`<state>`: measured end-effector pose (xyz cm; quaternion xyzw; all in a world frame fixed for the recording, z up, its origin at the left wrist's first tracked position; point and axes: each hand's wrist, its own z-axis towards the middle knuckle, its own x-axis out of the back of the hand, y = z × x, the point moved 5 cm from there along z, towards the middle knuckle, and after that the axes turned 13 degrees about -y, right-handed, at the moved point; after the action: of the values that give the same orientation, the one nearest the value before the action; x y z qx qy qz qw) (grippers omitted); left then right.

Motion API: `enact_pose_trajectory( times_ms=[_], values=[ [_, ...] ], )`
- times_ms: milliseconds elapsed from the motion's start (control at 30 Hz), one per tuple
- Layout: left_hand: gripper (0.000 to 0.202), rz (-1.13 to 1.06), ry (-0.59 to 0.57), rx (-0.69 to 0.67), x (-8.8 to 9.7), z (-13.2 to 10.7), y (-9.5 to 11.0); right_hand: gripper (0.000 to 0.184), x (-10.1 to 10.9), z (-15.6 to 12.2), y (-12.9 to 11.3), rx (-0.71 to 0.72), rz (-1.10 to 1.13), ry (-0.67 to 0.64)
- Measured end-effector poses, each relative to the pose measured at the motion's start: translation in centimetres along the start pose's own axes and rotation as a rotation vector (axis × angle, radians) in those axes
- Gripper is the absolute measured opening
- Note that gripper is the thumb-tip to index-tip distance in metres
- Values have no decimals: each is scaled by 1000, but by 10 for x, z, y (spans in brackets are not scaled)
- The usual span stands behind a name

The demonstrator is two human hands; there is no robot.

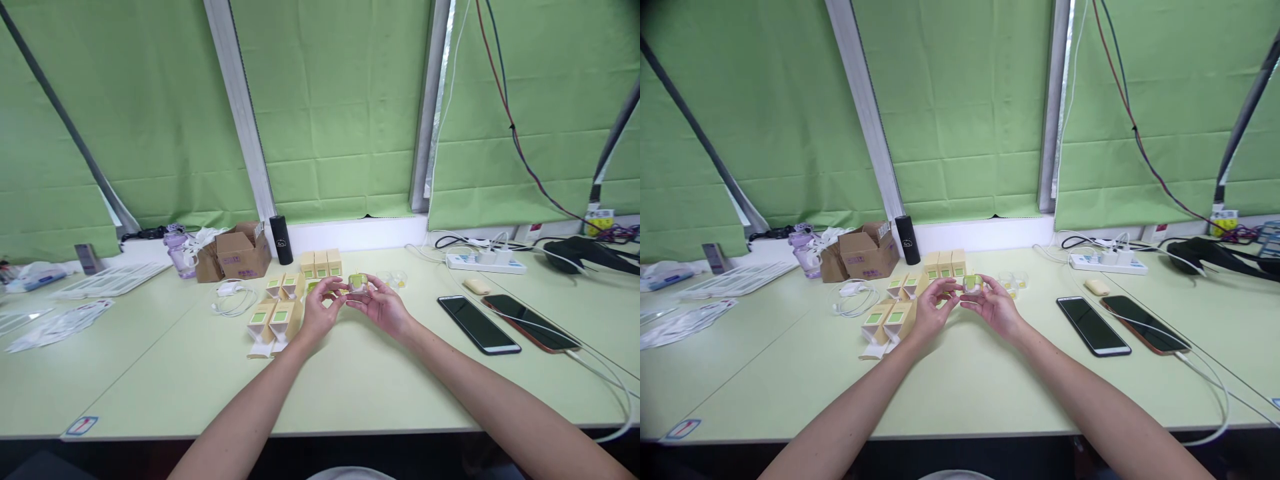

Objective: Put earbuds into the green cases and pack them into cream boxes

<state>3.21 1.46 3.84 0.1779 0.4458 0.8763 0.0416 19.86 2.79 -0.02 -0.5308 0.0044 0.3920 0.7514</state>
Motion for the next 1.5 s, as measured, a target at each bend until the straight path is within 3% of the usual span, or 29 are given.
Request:
enact_pose_trajectory(
  times_ms=[333,567,967,1233,1500],
  values=[
    [29,33,14,11,1,0,-3,47,1,-1,1,-1,14,39],
    [40,28,5,59,0,1,-11,52,2,-1,2,37,-2,119],
    [56,-104,-42,114,-3,3,-20,67,-2,-2,-7,153,-396,204],
    [62,-311,-169,89,-5,1,-19,73,-13,-4,-12,219,-520,209],
    [56,-258,-153,78,-3,4,-15,67,-19,-8,-15,271,-681,166]
  ],
)
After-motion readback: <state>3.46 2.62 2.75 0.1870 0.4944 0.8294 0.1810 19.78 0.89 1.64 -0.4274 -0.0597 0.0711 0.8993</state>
